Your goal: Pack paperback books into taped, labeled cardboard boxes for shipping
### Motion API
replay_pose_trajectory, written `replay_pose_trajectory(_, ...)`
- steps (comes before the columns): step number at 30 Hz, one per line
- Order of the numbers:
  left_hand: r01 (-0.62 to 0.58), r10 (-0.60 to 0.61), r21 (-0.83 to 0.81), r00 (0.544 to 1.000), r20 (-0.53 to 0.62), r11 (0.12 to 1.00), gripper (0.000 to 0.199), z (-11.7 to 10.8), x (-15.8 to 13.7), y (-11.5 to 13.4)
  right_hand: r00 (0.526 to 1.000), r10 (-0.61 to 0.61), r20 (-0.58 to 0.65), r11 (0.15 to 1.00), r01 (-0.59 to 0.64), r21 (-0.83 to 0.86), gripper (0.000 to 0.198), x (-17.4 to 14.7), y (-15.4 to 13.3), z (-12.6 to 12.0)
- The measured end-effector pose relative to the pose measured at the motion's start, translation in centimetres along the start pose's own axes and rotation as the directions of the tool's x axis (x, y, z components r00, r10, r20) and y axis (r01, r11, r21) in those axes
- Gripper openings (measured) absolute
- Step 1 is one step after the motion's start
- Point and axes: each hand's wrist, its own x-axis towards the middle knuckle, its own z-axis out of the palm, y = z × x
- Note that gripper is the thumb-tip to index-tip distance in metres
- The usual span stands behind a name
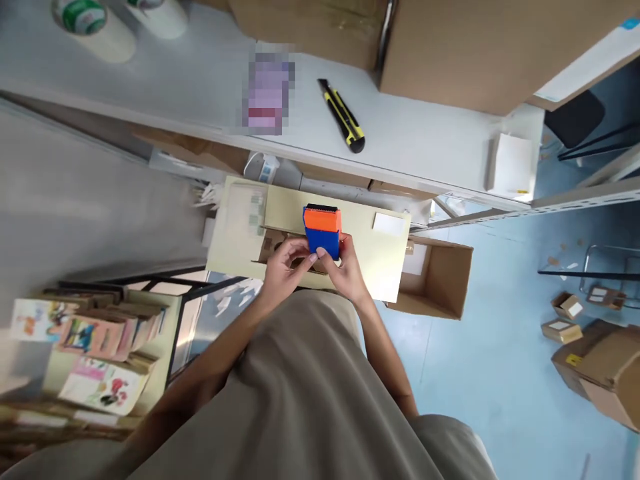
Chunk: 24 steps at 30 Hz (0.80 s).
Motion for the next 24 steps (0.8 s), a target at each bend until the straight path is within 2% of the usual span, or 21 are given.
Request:
replay_pose_trajectory(3,0.027,-0.025,0.044,0.999,-0.036,0.999,0.041,-1.7,-1.9,0.1,0.995,0.049,0.083,0.998,-0.052,0.035,0.064,-0.2,0.5,1.8)
replay_pose_trajectory(7,0.054,-0.055,0.081,0.998,0.007,0.995,0.032,-4.8,-2.7,0.0,0.989,0.063,0.132,0.998,-0.062,-0.009,0.066,-0.2,0.4,3.3)
replay_pose_trajectory(9,0.121,-0.121,-0.008,0.993,0.003,0.993,0.035,-6.8,-2.1,-0.4,0.984,0.073,0.162,0.996,-0.063,-0.066,0.067,-0.4,0.2,3.7)
replay_pose_trajectory(11,0.222,-0.223,-0.175,0.975,0.014,0.959,0.045,-8.9,-1.0,-0.9,0.972,0.103,0.213,0.987,-0.074,-0.142,0.067,-0.7,-0.1,3.9)
replay_pose_trajectory(14,0.332,-0.309,-0.274,0.943,0.126,0.903,0.056,-11.8,0.9,-1.0,0.939,0.164,0.303,0.961,-0.082,-0.266,0.063,-1.2,-0.9,4.3)
replay_pose_trajectory(19,0.331,-0.289,-0.191,0.932,0.218,0.924,0.051,-14.8,2.7,-0.9,0.9,0.248,0.357,0.897,-0.074,-0.437,0.065,-1.7,-3.1,5.9)
replay_pose_trajectory(24,0.313,-0.261,-0.218,0.936,0.236,0.924,0.044,-16.8,2.5,-2.8,0.875,0.338,0.345,0.804,-0.078,-0.59,0.065,-1.2,-5.4,8.0)
